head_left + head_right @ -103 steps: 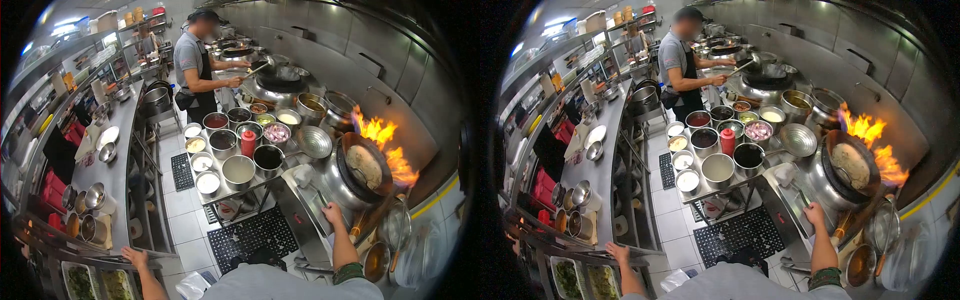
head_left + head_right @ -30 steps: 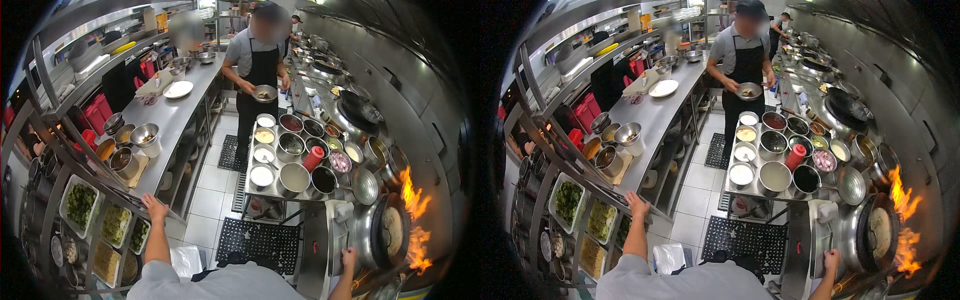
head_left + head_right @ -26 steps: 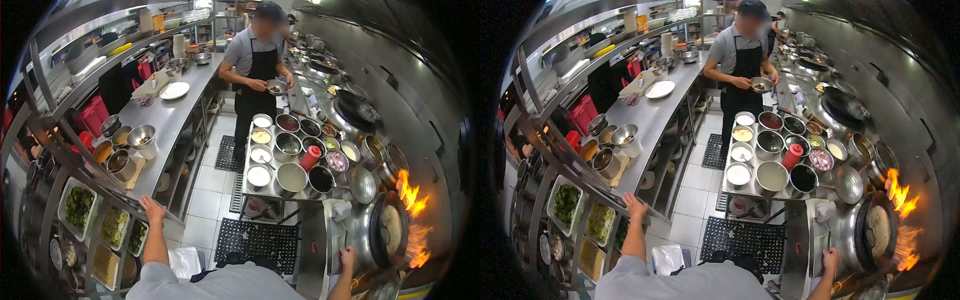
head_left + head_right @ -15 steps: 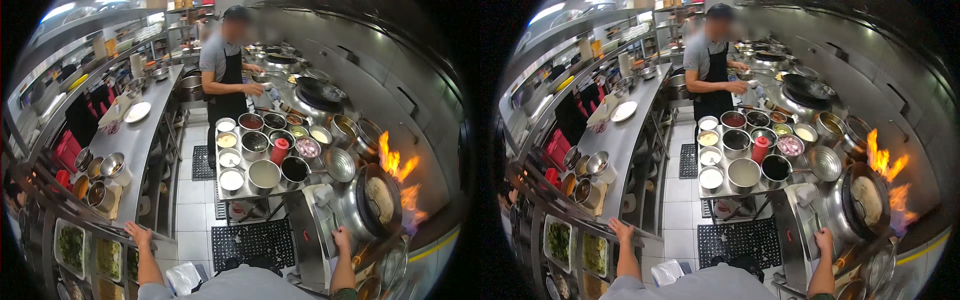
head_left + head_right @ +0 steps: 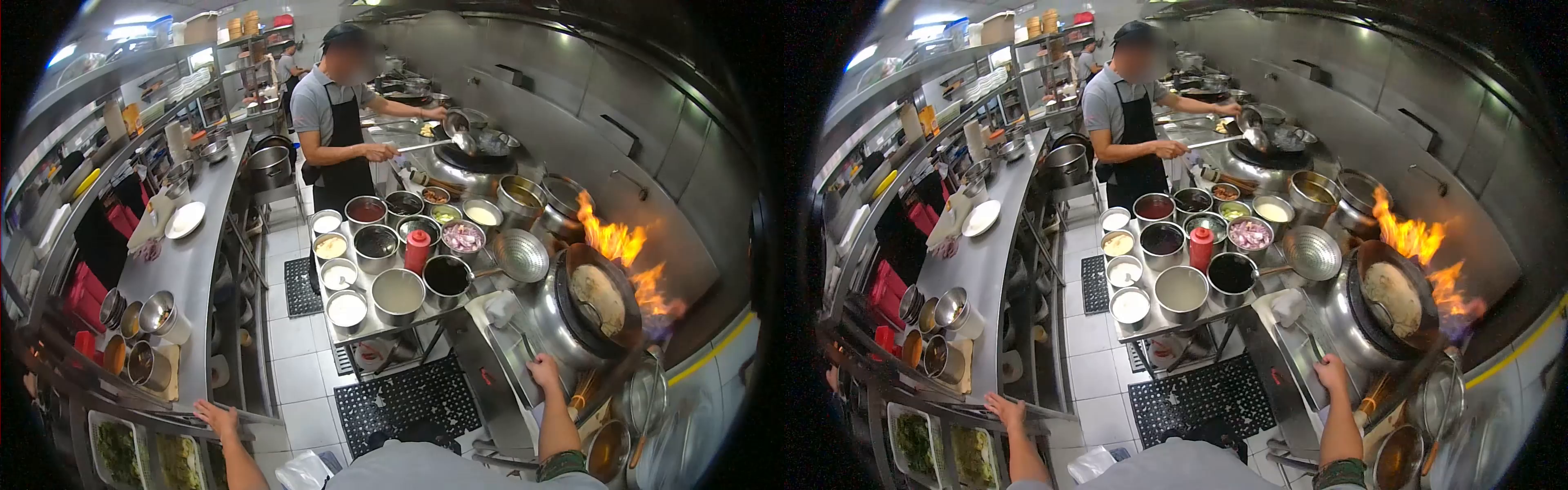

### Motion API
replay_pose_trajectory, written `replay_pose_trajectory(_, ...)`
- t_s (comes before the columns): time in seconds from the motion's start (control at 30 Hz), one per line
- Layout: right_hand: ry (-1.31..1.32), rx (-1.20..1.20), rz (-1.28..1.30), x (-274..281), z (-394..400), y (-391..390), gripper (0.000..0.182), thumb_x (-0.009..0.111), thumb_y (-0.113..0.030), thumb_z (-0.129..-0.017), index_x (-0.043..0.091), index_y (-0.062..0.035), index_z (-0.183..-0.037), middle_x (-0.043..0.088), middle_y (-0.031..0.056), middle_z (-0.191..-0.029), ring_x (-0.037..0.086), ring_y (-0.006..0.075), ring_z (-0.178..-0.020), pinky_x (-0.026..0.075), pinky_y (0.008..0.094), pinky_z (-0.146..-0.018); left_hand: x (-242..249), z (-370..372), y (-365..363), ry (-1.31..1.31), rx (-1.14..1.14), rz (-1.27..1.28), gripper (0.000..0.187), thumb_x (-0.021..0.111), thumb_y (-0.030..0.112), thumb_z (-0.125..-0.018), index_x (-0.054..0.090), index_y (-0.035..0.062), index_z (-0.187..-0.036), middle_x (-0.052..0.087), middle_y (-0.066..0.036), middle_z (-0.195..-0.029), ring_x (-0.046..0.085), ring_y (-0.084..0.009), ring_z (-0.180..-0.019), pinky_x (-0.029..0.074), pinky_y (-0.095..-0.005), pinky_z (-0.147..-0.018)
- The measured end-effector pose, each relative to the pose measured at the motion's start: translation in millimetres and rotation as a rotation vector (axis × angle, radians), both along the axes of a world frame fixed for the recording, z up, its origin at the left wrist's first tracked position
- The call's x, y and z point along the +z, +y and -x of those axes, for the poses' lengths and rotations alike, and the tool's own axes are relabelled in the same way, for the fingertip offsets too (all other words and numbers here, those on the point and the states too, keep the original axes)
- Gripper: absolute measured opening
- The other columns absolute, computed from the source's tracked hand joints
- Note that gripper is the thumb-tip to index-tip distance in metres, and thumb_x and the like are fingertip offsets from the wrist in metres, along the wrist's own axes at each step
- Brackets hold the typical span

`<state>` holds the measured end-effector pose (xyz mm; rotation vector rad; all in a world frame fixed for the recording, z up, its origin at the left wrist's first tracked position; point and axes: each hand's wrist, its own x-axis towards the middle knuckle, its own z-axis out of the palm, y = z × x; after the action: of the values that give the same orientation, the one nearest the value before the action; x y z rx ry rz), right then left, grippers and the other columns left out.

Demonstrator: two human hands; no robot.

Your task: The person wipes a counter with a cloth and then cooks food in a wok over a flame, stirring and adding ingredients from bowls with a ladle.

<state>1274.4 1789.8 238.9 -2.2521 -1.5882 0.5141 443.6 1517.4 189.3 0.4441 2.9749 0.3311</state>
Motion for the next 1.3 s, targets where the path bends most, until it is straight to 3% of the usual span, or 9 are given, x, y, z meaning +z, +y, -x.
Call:
replay_pose_trajectory(0.57,-0.007,-0.011,-0.01,4.4,4.6,-0.8,0.032,0.078,-0.033,-0.073,0.063,-0.0045,-0.076,0.066,0.0173,-0.076,0.065,0.0339,-0.075,0.05,0.0446,-0.071,-4.0,2.4,2.2,-0.024,0.031,0.002,0.115,0.083,0.025,-0.077,0.005,-0.0021,-0.158,-0.001,-0.02,-0.167,0.001,-0.0432,-0.153,0.013,-0.0462,-0.126)
replay_pose_trajectory(0.87,0.041,0.007,-0.003,-1.8,-0.6,2.0,0.032,0.077,-0.033,-0.073,0.063,-0.0047,-0.076,0.066,0.0184,-0.079,0.066,0.0357,-0.079,0.051,0.0451,-0.073,-28.0,16.8,-5.7,0.06,-0.058,-0.007,0.119,0.083,0.037,-0.074,0.009,-0.0115,-0.154,0.006,-0.029,-0.164,0.002,-0.041,-0.153,0.003,-0.0476,-0.127)
replay_pose_trajectory(1.07,0.02,0.0,0.031,-5.9,-4.3,3.2,0.034,0.077,-0.035,-0.073,0.066,-0.004,-0.083,0.068,0.0209,-0.085,0.066,0.0387,-0.085,0.051,0.0468,-0.076,-8.4,4.1,-0.8,0.026,-0.026,0.039,0.115,0.082,0.033,-0.077,0.008,-0.0092,-0.156,0.005,-0.026,-0.165,0.0,-0.041,-0.154,0.005,-0.0465,-0.127)
replay_pose_trajectory(1.3,0.085,-0.007,-0.036,-23.7,-13.1,6.2,0.034,0.077,-0.032,-0.072,0.066,-0.0023,-0.083,0.068,0.0223,-0.087,0.066,0.0395,-0.087,0.051,0.0463,-0.077,6.7,-4.3,2.0,-0.022,0.007,0.0,0.111,0.081,0.027,-0.08,0.008,-0.0042,-0.158,0.004,-0.023,-0.167,0.001,-0.0443,-0.153,0.014,-0.0476,-0.126)
